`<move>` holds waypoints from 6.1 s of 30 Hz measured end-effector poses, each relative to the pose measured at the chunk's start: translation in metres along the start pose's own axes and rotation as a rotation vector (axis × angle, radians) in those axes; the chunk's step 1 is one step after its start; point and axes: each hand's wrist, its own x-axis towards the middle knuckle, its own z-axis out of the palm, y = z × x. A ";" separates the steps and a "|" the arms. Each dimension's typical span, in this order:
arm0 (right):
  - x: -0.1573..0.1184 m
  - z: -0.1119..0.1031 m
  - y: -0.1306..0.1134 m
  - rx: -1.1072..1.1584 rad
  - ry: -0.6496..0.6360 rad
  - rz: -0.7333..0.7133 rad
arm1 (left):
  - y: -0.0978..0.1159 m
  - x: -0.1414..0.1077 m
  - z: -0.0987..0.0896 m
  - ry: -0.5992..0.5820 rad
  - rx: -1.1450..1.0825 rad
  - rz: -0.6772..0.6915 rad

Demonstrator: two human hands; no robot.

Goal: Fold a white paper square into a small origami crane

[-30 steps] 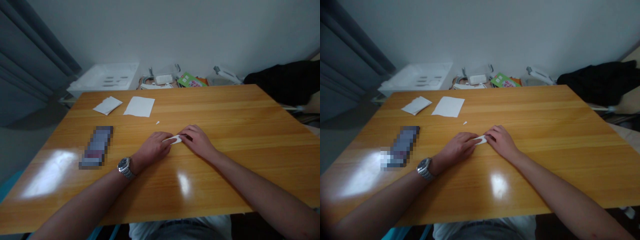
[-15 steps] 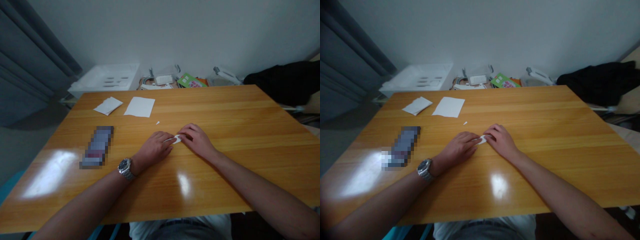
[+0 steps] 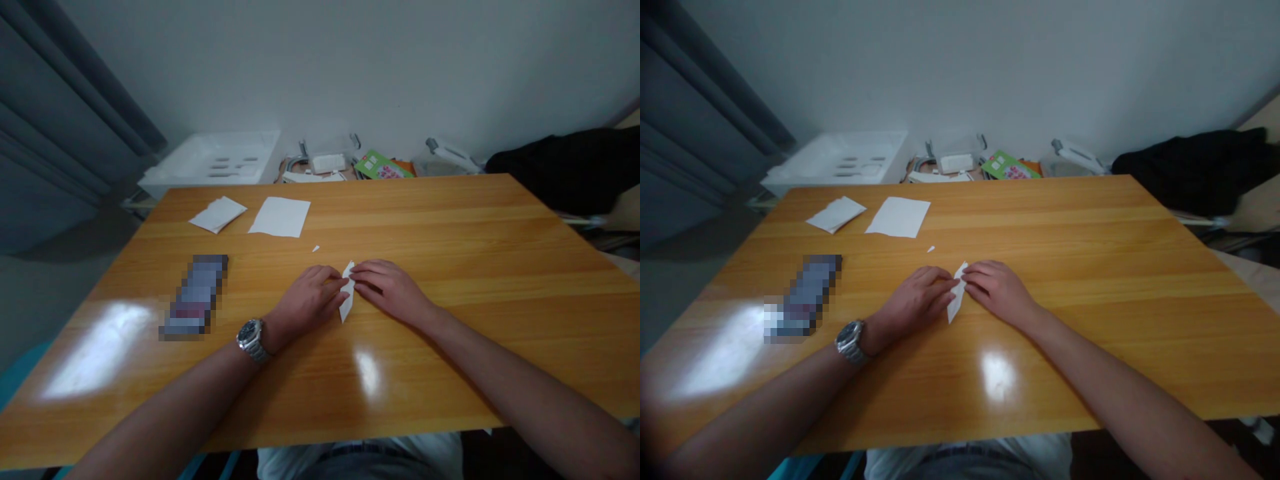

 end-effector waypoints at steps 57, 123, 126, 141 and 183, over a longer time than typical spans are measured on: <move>-0.003 0.003 -0.002 0.176 -0.016 -0.004 | -0.004 0.002 0.004 -0.002 0.010 -0.015; -0.002 0.003 -0.002 0.018 -0.005 0.004 | -0.010 0.012 0.017 0.198 -0.172 -0.239; -0.003 0.004 0.000 0.012 0.006 0.023 | -0.009 0.012 0.015 0.164 -0.143 -0.199; -0.002 -0.003 0.000 0.002 -0.036 0.050 | -0.005 0.006 0.013 0.066 0.015 -0.123; -0.002 -0.003 -0.005 -0.232 -0.100 -0.016 | 0.006 0.006 0.000 -0.047 0.264 0.059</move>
